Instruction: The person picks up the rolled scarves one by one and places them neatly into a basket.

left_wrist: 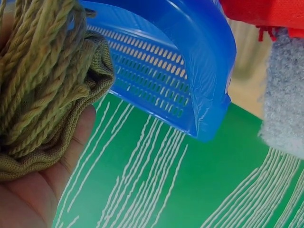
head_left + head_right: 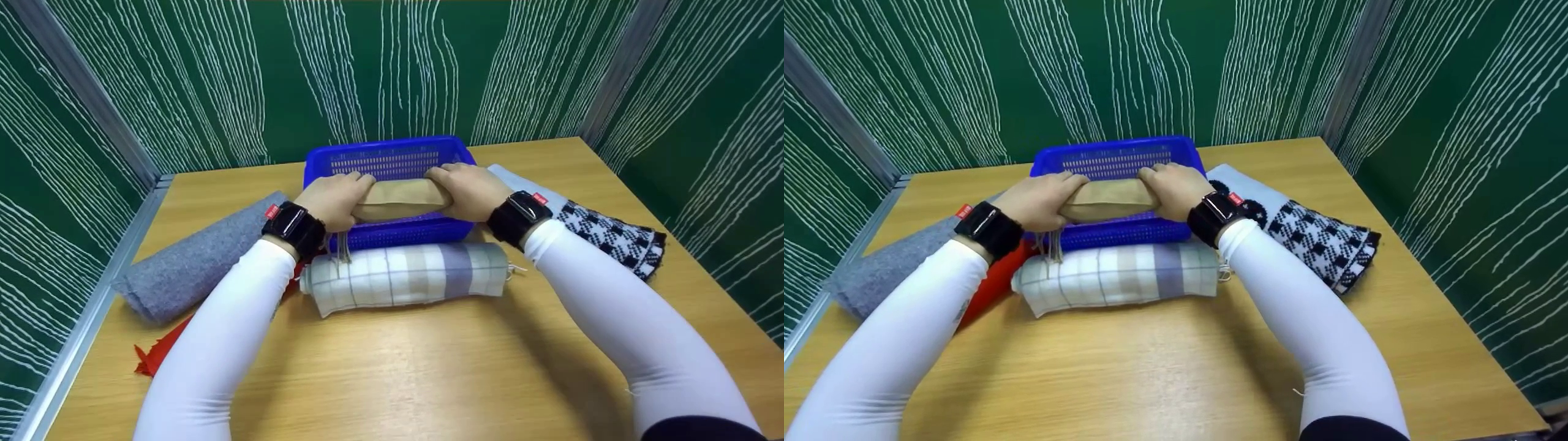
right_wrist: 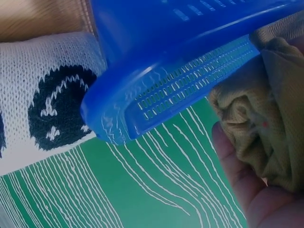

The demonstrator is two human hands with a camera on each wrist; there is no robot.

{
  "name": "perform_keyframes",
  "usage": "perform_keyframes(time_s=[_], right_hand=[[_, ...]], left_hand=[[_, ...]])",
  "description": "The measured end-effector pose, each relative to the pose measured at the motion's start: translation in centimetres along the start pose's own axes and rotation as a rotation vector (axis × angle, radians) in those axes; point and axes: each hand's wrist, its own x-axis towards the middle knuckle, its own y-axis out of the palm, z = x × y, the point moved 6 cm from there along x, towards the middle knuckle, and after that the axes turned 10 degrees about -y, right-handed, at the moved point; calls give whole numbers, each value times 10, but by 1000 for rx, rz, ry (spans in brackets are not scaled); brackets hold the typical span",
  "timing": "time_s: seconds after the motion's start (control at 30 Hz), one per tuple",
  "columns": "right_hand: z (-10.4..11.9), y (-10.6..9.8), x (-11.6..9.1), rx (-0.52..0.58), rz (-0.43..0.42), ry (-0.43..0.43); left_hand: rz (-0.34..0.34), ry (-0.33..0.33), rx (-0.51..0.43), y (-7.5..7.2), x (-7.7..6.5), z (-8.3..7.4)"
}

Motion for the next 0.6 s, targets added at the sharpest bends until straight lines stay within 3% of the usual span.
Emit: perform_keyframes(time_s=[0.6], right_hand=[[-7, 4, 7, 5, 57, 27]], left_hand=[[50, -29, 4, 6, 12, 3]])
